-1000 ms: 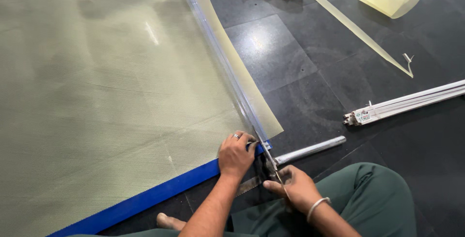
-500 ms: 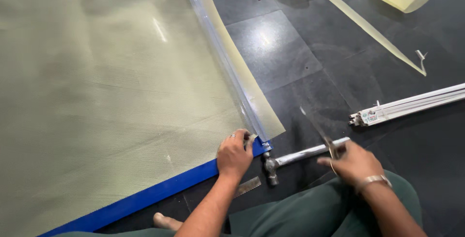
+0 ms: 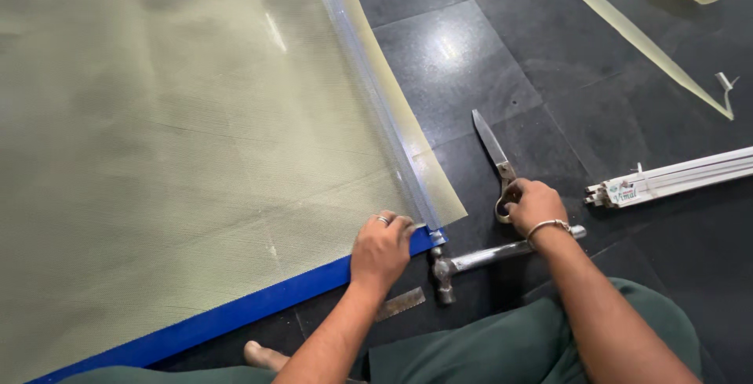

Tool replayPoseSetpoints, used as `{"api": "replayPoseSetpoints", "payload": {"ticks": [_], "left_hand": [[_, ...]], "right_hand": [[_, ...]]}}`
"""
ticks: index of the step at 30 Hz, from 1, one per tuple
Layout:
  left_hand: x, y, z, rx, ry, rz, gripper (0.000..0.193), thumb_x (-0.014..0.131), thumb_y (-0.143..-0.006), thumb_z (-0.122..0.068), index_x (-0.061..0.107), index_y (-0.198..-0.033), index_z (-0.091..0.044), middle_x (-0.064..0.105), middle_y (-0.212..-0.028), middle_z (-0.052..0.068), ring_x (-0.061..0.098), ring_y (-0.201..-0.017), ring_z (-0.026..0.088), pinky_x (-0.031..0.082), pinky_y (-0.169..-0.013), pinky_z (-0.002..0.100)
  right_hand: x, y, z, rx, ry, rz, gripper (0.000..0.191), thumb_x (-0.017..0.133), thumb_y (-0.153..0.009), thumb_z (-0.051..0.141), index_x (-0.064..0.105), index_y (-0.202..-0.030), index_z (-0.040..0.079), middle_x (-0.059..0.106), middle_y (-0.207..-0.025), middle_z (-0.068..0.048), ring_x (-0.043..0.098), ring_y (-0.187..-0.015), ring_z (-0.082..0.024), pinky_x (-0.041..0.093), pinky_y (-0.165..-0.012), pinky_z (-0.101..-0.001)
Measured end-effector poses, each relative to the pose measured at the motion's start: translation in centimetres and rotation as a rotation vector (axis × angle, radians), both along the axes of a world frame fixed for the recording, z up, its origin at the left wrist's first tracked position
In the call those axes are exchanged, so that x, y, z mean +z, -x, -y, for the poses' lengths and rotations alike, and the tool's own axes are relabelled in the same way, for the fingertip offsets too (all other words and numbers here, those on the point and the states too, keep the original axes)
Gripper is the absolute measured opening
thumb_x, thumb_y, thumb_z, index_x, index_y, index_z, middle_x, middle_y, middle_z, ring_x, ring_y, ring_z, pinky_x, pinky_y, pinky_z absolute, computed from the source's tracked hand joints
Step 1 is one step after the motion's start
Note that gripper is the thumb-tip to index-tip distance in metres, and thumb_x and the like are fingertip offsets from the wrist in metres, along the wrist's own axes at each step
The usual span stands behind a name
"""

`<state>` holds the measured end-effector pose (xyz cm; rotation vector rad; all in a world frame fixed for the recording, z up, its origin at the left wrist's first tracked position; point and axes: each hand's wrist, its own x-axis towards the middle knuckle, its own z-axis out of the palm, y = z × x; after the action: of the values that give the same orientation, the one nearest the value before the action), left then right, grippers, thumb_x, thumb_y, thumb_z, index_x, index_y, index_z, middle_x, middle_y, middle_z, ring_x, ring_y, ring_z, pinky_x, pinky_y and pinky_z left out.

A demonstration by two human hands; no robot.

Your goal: The person assembles a window screen by taping mesh to a blue frame, cutting excess mesh with shears, and inserting white plastic splines into the frame grooves. The person works on multiple sides of the frame, trimming mesh and seating the spline to secure the mesh.

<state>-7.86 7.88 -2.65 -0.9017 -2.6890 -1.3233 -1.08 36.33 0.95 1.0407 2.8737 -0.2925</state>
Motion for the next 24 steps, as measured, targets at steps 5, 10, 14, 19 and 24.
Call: {"api": "replayPoseSetpoints", "payload": {"ticks": [5, 10, 14, 19, 24], "left_hand": [[-0.4, 0.2, 0.1, 0.006, 0.006, -0.008, 0.019, 0.074, -0.087, -0.022, 0.073, -0.102, -0.01, 0.072, -0.097, 0.006, 0.066, -0.093, 0.03, 0.052, -0.084, 0.043], [-1.0, 0.0, -0.3, -0.012, 0.054, -0.107, 0.016, 0.073, -0.088, -0.024, 0.075, -0.099, -0.013, 0.073, -0.101, 0.006, 0.065, -0.096, 0.029, 0.051, -0.085, 0.043], [-1.2, -0.3, 0.3, -0.044, 0.077, -0.165, 0.026, 0.076, -0.083, -0.028, 0.076, -0.103, -0.011, 0.072, -0.103, 0.009, 0.064, -0.102, 0.03, 0.049, -0.088, 0.045], [-1.1, 0.1, 1.3, -0.092, 0.044, -0.12, 0.039, 0.077, -0.081, -0.03, 0.074, -0.114, -0.01, 0.072, -0.107, 0.007, 0.064, -0.107, 0.028, 0.048, -0.094, 0.044], [-0.9, 0.5, 2.2, -0.126, 0.065, -0.121, 0.038, 0.08, -0.08, -0.034, 0.074, -0.109, -0.011, 0.071, -0.111, 0.007, 0.061, -0.11, 0.029, 0.047, -0.094, 0.046]], "right_hand": [[2.4, -1.2, 4.2, 0.114, 0.142, -0.26, 0.018, 0.076, -0.084, 0.021, 0.081, -0.1, 0.015, 0.077, -0.102, -0.008, 0.075, -0.089, -0.028, 0.059, -0.085, -0.0388], [1.7, -2.0, 13.1, 0.02, 0.652, -0.112, 0.04, 0.08, -0.079, 0.019, 0.076, -0.119, 0.017, 0.082, -0.095, -0.008, 0.078, -0.078, -0.014, 0.061, -0.075, -0.03], [1.1, -1.2, 14.6, -0.199, 0.825, -0.11, 0.052, 0.076, -0.081, 0.016, 0.067, -0.133, 0.016, 0.082, -0.098, -0.009, 0.074, -0.066, -0.018, 0.062, -0.061, -0.0331], [0.6, -1.0, 15.4, -0.19, 0.837, -0.261, 0.057, 0.078, -0.079, 0.014, 0.064, -0.134, 0.011, 0.081, -0.098, -0.007, 0.074, -0.066, -0.012, 0.062, -0.057, -0.0313], [-0.6, -1.1, 15.8, -0.211, 0.905, -0.298, 0.052, 0.076, -0.083, 0.012, 0.067, -0.133, 0.007, 0.079, -0.101, -0.008, 0.07, -0.065, -0.013, 0.059, -0.057, -0.0274]]}}
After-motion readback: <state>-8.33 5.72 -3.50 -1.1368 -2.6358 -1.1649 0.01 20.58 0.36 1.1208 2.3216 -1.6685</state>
